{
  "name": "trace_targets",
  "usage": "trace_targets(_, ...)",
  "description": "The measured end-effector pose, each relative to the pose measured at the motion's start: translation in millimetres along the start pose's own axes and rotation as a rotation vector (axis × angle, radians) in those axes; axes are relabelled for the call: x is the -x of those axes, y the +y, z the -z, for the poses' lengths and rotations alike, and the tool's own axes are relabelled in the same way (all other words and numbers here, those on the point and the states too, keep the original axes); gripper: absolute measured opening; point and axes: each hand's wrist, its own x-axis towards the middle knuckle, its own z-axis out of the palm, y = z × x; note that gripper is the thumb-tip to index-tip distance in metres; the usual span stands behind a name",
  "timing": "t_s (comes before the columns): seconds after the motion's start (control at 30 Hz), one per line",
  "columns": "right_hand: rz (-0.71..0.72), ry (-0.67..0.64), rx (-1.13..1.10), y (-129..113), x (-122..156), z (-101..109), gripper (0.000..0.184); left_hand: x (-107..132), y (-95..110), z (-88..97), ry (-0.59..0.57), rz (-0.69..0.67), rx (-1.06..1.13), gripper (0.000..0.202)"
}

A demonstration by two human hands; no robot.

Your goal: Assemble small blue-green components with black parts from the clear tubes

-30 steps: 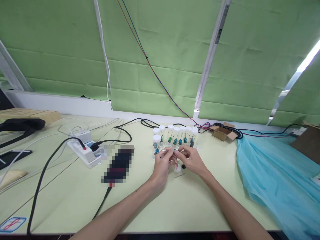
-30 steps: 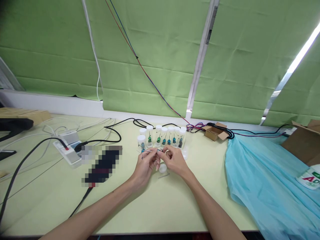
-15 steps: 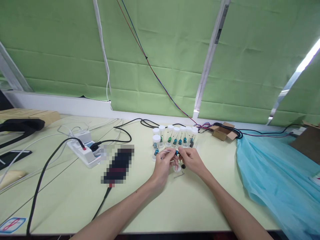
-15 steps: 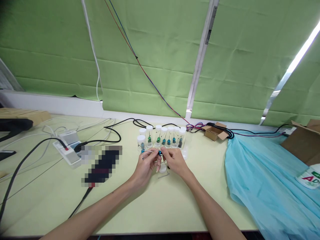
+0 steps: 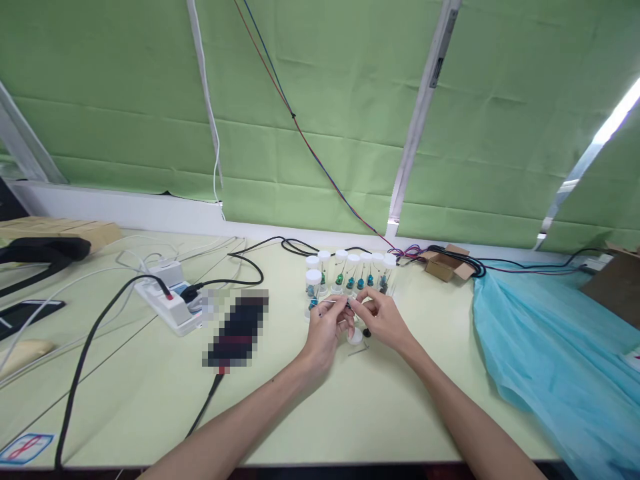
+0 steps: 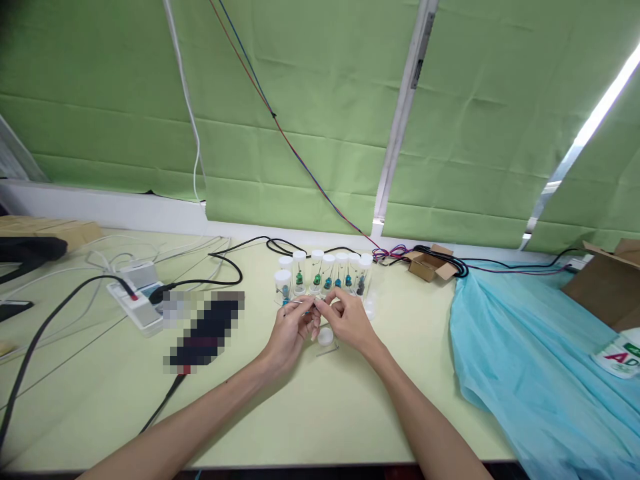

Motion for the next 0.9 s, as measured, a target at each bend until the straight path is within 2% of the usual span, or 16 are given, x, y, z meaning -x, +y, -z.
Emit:
trace_targets(0.37, 0.056, 0.023, 0.068, 0.5, -1.2, 1.0, 0.044, 2.3, 1.4, -0.1, -0.072, -0.021, -0.074, 0.024)
trace_targets(0.63, 0.011, 0.061, 0.079, 6.7, -2.3, -1.2, 0.057, 3.1, 1.8, -2.2, -0.103, -0.023, -0.114, 0.025)
trace_targets(0.73, 0.009, 0.088, 0.065, 5.8, -2.2, -1.0, 0.053, 2.7, 1.4, -1.5, -0.071, -0.018, -0.092, 0.025)
trace_targets(0.9, -0.011, 0.049, 0.006, 3.6, -0.9, -0.1, 0.031, 1.1, 1.1, 1.1, -0.023, -0.003, -0.058, 0.023)
